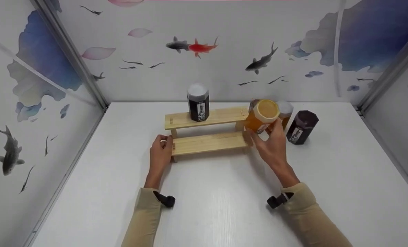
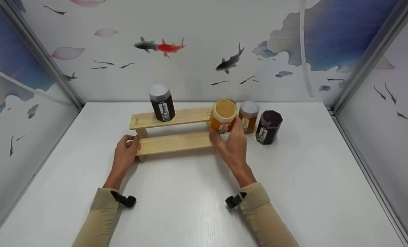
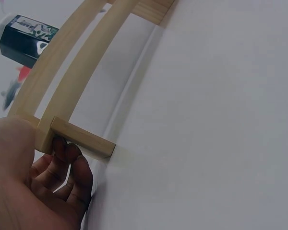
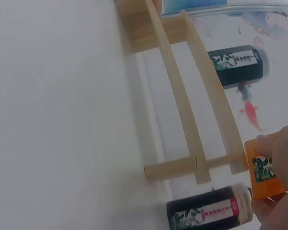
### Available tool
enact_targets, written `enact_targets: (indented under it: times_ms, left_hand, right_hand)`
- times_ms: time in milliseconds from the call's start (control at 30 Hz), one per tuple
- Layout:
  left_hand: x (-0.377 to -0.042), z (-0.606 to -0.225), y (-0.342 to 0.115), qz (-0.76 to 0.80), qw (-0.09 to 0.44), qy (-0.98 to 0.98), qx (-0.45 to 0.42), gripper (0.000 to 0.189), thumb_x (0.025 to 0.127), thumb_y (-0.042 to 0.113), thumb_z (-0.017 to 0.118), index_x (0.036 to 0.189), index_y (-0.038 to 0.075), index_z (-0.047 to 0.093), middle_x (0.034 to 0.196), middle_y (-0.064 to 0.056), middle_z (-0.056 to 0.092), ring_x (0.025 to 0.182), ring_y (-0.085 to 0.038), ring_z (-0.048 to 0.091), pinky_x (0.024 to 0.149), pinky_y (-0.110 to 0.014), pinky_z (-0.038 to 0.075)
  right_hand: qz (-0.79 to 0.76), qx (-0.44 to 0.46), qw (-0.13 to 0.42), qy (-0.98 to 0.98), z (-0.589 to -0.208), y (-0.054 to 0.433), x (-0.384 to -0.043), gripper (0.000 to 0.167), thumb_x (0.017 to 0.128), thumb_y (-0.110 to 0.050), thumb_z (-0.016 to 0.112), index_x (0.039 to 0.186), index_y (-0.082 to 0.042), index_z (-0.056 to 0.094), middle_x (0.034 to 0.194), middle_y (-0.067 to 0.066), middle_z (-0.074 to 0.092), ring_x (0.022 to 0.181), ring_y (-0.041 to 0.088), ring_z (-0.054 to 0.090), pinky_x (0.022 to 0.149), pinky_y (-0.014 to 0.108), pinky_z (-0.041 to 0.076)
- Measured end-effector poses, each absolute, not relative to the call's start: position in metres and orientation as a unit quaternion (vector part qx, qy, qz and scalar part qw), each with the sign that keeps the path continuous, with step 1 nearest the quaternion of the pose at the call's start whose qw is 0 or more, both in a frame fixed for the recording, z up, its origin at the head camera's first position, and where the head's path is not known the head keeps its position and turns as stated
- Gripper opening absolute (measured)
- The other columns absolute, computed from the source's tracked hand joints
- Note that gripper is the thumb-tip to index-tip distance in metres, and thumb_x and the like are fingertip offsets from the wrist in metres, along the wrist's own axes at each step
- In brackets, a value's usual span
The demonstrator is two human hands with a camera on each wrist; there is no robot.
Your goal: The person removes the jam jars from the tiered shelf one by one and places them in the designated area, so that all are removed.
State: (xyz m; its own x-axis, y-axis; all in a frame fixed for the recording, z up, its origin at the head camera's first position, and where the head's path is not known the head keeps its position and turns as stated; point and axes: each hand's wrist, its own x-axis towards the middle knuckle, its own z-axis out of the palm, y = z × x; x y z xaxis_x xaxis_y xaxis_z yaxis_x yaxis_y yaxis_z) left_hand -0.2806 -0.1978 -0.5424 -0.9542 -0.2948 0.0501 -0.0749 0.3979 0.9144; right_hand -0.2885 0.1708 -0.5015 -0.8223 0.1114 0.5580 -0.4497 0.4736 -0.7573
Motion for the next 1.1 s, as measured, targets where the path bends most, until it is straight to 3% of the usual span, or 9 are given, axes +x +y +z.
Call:
enact_targets:
  times_ms: [233,433,667,900,1100]
  left_hand:
    - [-0.279,-0.543,-0.203,-0.541,0.109,-0.827,0.11,0.031,0.114,0.038,0.054,0.12,0.009,0.065,0.078,0.0,0.059,0.066,-0.014,0.053,0.057,-0.027,0.043]
    - [-0.278,-0.545,-0.206,-0.543,0.107,-0.826,0.11,0.03,0.113,0.038,0.054,0.12,0.01,0.064,0.078,0.001,0.057,0.066,-0.014,0.053,0.057,-0.027,0.043]
    - [-0.278,-0.543,-0.203,-0.546,0.102,-0.824,0.112,0.031,0.114,0.038,0.054,0.122,0.01,0.064,0.083,-0.002,0.061,0.07,-0.015,0.056,0.059,-0.027,0.046]
    - [-0.279,-0.544,-0.201,-0.537,0.104,-0.83,0.112,0.032,0.114,0.038,0.054,0.122,0.009,0.065,0.082,-0.001,0.061,0.069,-0.014,0.055,0.059,-0.027,0.045]
    - [-0.279,-0.546,-0.2,-0.538,0.104,-0.83,0.103,0.031,0.114,0.038,0.053,0.123,0.01,0.064,0.082,-0.002,0.061,0.07,-0.014,0.055,0.059,-0.027,0.044]
  right_hand:
    - [0.527,0.08,0.228,-0.815,-0.52,0.203,-0.292,0.084,0.09,-0.008,0.09,0.158,-0.006,0.04,0.156,0.015,0.052,0.148,0.032,0.052,0.118,0.059,0.048]
    - [0.523,0.059,0.142,-0.839,-0.536,0.216,-0.295,0.087,0.093,-0.007,0.086,0.161,-0.004,0.033,0.162,0.021,0.047,0.152,0.04,0.048,0.124,0.059,0.041]
    - [0.523,0.052,0.034,-0.85,-0.542,0.225,-0.295,0.088,0.096,-0.01,0.083,0.165,-0.009,0.028,0.171,0.018,0.04,0.16,0.038,0.038,0.13,0.056,0.032]
    - [0.52,0.03,0.039,-0.853,-0.54,0.228,-0.295,0.088,0.095,-0.013,0.085,0.163,-0.003,0.029,0.168,0.026,0.042,0.156,0.044,0.043,0.126,0.056,0.039]
    - [0.506,0.004,0.057,-0.861,-0.541,0.229,-0.294,0.081,0.093,-0.016,0.088,0.157,-0.002,0.04,0.159,0.027,0.052,0.15,0.043,0.052,0.122,0.054,0.044]
